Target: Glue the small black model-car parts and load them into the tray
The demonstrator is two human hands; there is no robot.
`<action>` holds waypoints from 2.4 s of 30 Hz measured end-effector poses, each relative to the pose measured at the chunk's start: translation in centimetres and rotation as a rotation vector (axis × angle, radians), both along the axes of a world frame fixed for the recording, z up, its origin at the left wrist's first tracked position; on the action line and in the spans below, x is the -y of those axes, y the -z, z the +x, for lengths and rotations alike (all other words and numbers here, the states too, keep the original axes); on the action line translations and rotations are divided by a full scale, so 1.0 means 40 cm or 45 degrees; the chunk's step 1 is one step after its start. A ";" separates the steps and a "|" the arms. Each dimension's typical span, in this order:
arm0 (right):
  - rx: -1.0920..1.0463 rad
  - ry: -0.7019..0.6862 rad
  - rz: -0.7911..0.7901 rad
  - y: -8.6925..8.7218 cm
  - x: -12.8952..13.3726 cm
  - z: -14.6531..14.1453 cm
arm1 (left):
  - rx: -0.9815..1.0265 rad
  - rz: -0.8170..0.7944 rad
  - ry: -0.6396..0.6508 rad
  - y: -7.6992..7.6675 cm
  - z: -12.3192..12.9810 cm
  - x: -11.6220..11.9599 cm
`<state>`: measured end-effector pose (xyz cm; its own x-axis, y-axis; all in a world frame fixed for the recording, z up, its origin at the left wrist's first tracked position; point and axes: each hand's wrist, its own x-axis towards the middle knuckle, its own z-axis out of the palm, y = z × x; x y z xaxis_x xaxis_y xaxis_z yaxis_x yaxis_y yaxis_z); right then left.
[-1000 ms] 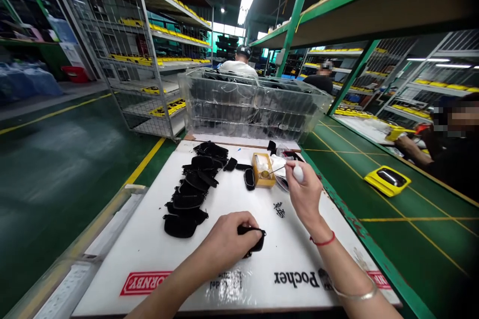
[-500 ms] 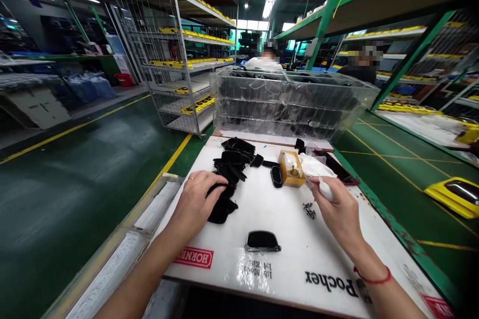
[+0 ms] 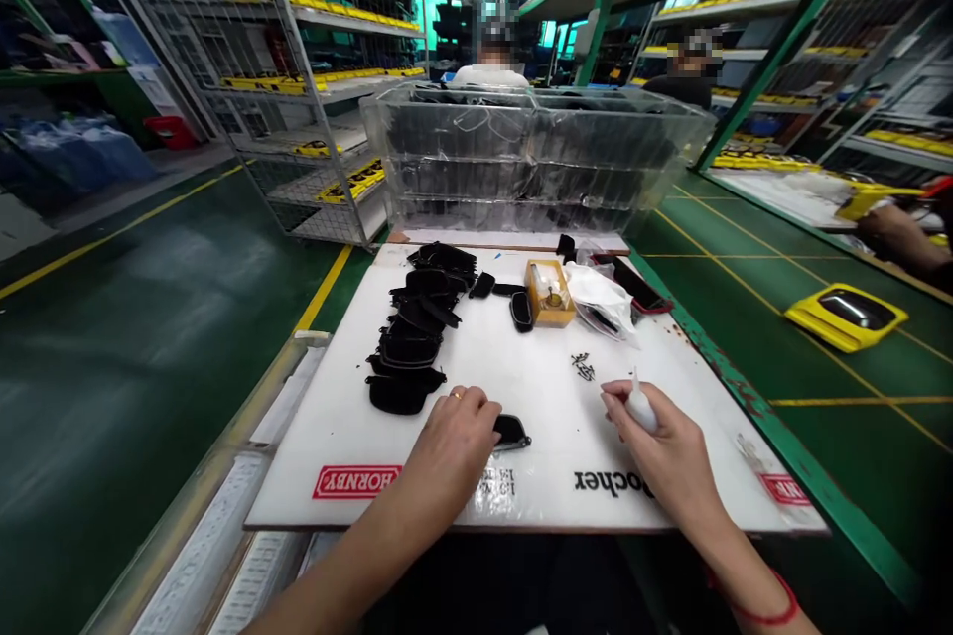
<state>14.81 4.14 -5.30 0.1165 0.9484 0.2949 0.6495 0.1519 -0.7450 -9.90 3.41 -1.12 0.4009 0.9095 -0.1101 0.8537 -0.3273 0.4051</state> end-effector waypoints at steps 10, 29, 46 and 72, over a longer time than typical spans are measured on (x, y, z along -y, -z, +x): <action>-0.396 -0.053 -0.437 -0.033 0.071 -0.046 | 0.696 -0.360 -0.306 -0.016 0.021 0.000; -0.466 -0.138 -0.709 -0.078 0.130 -0.052 | 1.292 -0.946 -0.643 0.014 0.179 0.051; -0.336 -0.009 -0.649 -0.079 0.146 -0.040 | 1.128 -0.746 -0.631 0.015 0.207 0.046; -0.199 -0.044 -0.530 -0.078 0.132 -0.040 | 1.226 -0.726 -0.551 0.045 0.213 0.041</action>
<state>13.21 -1.15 -2.18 0.0953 0.9867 -0.1313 0.5239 -0.1619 -0.8363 -1.36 1.77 -2.90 0.2127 0.9070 -0.3635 0.1156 0.3460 0.9311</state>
